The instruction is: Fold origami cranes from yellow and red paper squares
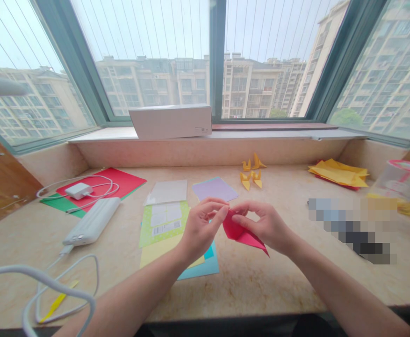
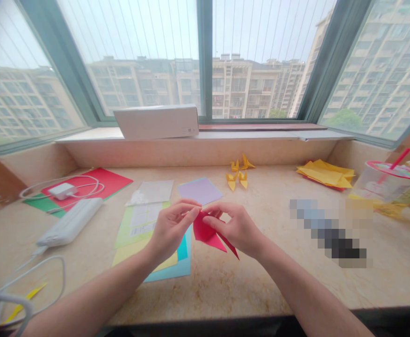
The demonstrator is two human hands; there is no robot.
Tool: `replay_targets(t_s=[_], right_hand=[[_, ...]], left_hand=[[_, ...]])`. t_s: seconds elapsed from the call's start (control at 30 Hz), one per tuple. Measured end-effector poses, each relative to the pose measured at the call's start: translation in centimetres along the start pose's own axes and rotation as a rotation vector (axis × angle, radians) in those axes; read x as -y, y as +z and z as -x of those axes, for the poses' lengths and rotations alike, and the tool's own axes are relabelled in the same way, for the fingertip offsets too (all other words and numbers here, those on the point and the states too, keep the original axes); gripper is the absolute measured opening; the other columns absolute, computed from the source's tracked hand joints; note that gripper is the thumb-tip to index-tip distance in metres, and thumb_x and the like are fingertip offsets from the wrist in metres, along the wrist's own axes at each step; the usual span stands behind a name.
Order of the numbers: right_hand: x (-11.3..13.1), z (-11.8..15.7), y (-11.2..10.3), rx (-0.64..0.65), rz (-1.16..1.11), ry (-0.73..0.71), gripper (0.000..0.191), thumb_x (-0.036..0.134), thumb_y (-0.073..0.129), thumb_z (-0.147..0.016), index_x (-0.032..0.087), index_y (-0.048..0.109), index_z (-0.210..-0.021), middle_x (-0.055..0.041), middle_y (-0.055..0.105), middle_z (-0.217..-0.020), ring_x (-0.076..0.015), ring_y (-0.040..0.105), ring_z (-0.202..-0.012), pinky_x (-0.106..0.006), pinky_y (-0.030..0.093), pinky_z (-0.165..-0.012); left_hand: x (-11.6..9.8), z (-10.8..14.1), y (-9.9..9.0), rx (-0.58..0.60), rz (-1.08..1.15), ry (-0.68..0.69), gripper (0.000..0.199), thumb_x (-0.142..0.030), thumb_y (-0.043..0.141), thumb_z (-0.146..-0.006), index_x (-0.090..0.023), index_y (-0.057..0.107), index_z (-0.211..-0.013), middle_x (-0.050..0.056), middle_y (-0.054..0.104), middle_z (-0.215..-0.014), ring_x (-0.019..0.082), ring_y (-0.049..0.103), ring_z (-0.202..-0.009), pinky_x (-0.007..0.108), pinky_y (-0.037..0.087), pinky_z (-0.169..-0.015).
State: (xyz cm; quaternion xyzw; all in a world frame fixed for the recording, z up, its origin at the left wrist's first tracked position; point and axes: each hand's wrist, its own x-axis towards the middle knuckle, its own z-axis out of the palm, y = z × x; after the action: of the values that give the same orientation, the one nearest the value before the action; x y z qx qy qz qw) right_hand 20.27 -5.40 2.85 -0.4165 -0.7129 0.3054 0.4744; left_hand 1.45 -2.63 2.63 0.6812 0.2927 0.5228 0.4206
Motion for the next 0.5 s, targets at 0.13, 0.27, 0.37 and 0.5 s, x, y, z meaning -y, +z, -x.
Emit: replay_targets(t_s=[0.13, 0.27, 0.37, 0.5], right_hand=[[-0.1, -0.1, -0.3, -0.004, -0.039, 0.043, 0.015, 0.029, 0.069, -0.088, 0.023, 0.076, -0.100, -0.0051, 0.077, -0.097, -0.0204, 0.070, -0.090, -0.031, 0.056, -0.079], [0.0, -0.2, -0.6, -0.001, -0.044, 0.068, 0.016, 0.032, 0.070, -0.087, 0.021, 0.076, -0.097, -0.0065, 0.078, -0.095, -0.0215, 0.071, -0.087, -0.032, 0.057, -0.076], [0.0, -0.2, -0.7, 0.013, -0.043, 0.057, 0.015, 0.032, 0.071, -0.087, 0.021, 0.076, -0.096, -0.0055, 0.078, -0.092, -0.0203, 0.071, -0.083, -0.032, 0.057, -0.076], [-0.3, -0.2, -0.5, 0.001, -0.052, 0.058, 0.016, 0.031, 0.072, -0.086, 0.022, 0.076, -0.099, -0.0037, 0.077, -0.086, -0.0184, 0.070, -0.080, -0.030, 0.056, -0.074]], left_hand=[[0.0, -0.1, -0.2, 0.033, 0.048, -0.027, 0.016, -0.029, 0.067, -0.089, -0.016, 0.071, -0.099, 0.008, 0.072, -0.100, 0.017, 0.069, -0.091, 0.027, 0.057, -0.080], [0.6, 0.2, -0.1, 0.104, 0.062, -0.031, 0.030, -0.029, 0.074, -0.084, -0.017, 0.063, -0.108, 0.007, 0.074, -0.097, 0.016, 0.070, -0.087, 0.027, 0.057, -0.078], [1.0, 0.2, 0.1, 0.096, 0.034, -0.027, 0.021, -0.032, 0.073, -0.085, -0.017, 0.064, -0.096, 0.006, 0.073, -0.091, 0.016, 0.070, -0.082, 0.026, 0.057, -0.074], [1.0, 0.2, 0.2, 0.071, 0.016, -0.023, 0.019, -0.034, 0.070, -0.086, -0.017, 0.064, -0.084, 0.006, 0.074, -0.086, 0.016, 0.070, -0.080, 0.026, 0.057, -0.074]])
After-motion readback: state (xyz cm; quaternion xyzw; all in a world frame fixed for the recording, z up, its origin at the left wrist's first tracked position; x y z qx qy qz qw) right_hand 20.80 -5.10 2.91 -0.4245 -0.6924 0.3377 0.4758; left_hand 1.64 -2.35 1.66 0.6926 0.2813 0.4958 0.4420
